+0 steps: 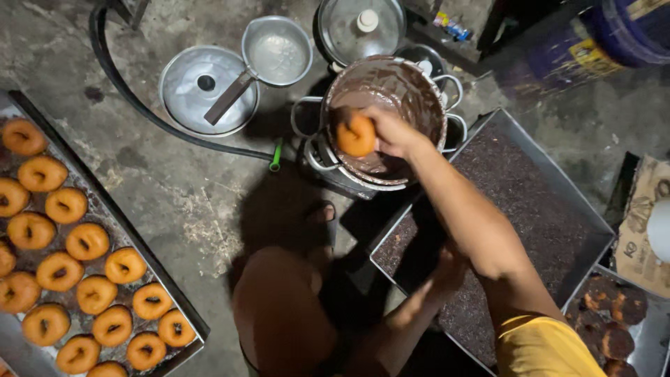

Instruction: The person dips donuts into chocolate glaze and then into a tray of chocolate sprinkles before placing them onto another tray.

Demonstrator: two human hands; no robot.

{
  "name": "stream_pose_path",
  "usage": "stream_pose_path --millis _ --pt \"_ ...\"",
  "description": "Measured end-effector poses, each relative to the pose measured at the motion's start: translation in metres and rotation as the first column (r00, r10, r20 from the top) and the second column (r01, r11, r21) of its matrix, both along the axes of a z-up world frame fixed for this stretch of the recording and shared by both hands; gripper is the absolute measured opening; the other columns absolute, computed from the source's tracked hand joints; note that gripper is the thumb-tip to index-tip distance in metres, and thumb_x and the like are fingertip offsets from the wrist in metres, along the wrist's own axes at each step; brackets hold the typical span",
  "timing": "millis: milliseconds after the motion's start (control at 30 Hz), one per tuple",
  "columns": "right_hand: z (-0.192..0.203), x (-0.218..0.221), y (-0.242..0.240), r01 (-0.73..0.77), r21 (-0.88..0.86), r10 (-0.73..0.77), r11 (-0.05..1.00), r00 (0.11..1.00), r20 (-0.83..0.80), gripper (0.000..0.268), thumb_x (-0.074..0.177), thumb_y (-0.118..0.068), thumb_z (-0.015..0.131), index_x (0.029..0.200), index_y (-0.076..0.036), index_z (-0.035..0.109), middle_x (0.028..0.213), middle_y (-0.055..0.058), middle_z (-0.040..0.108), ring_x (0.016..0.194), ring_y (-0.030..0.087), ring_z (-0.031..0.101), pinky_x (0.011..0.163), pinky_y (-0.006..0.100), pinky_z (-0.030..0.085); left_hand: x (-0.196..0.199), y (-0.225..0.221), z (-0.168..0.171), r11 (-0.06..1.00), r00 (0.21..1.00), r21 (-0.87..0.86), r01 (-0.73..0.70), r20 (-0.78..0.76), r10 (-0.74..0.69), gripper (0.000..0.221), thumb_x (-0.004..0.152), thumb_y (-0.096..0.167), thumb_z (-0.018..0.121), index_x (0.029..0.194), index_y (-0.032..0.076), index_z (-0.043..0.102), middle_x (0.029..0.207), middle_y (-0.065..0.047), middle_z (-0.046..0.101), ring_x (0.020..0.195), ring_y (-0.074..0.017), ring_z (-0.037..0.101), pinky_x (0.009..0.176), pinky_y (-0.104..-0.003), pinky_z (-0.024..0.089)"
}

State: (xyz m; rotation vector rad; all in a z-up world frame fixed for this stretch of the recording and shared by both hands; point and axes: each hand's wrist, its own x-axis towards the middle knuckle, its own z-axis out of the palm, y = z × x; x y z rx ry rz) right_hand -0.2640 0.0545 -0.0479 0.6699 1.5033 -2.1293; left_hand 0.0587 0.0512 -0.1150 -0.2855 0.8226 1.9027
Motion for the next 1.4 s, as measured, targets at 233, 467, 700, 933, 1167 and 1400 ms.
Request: stream_pose_path --millis 233,467,700,933,1167,1400 --pt "0.101 0.169 0.08 0.164 -0.226 -0.242 0.96 0.894 -0.378 0.062 0.097 -0.039 0.057 0.144 0.001 0.052 0.138 0.018 0.063 0.127 0.032 0.061 0.113 0.048 0.047 -0.08 -0.05 0.039 0.935 0.918 -0.033 -0.354 0.181 0.354 0.078 0.097 0.067 0.045 0.143 0.005 0.054 0.139 -0.012 0.06 0.13 -0.0247 0.054 0.115 -0.043 0.039" --pt "0.13 0.327 0.032 0.358 0.879 0.444 0.316 0.763 -0.47 0.059 0.083 -0.026 0.075 0.137 -0.006 0.063 0.149 0.021 0.053 0.14 0.037 0.051 0.118 0.046 0.04 -0.1 -0.072 0.076 0.872 0.919 0.289 -0.395 0.121 0.376 0.069 0.104 0.06 0.037 0.143 0.005 0.052 0.139 -0.014 0.059 0.131 -0.0266 0.055 0.114 -0.046 0.04" --pt "0.122 0.342 0.024 0.591 0.795 0.12 0.134 0.787 -0.605 0.05 0.097 -0.019 0.071 0.143 -0.004 0.062 0.152 0.022 0.053 0.141 0.04 0.051 0.12 0.049 0.042 -0.046 -0.059 0.073 0.966 0.969 0.246 -0.082 -0.206 0.135 0.063 0.104 0.054 0.044 0.144 0.007 0.052 0.142 -0.009 0.059 0.135 -0.0214 0.053 0.117 -0.04 0.04" --pt "0.119 0.366 0.004 0.574 0.797 0.318 0.19 0.732 -0.603 0.049 0.078 -0.014 0.075 0.126 -0.004 0.067 0.142 0.024 0.054 0.132 0.042 0.052 0.114 0.049 0.044 -0.08 -0.063 0.069 0.957 0.992 0.265 -0.116 -0.008 0.122 0.064 0.1 0.06 0.044 0.127 0.004 0.062 0.117 -0.01 0.069 0.107 -0.026 0.067 0.096 -0.043 0.052" --pt "0.109 0.343 0.04 0.622 0.759 -0.07 0.192 0.78 -0.622 0.043 0.092 -0.015 0.072 0.134 -0.005 0.067 0.145 0.021 0.056 0.134 0.039 0.057 0.112 0.045 0.048 -0.055 -0.042 0.049 0.975 0.976 0.222 0.011 -0.213 0.037 0.05 0.107 0.047 0.044 0.132 0.007 0.062 0.123 -0.005 0.068 0.114 -0.0181 0.064 0.101 -0.035 0.051" --pt "0.087 0.365 0.029 0.55 0.807 0.318 0.216 0.742 -0.591 0.035 0.081 -0.017 0.073 0.114 -0.004 0.069 0.141 0.021 0.059 0.127 0.039 0.058 0.109 0.047 0.049 -0.089 -0.051 0.061 0.959 0.997 0.273 -0.075 0.007 0.076 0.049 0.108 0.047 0.037 0.124 0.008 0.062 0.114 -0.007 0.068 0.107 -0.02 0.066 0.097 -0.036 0.053"
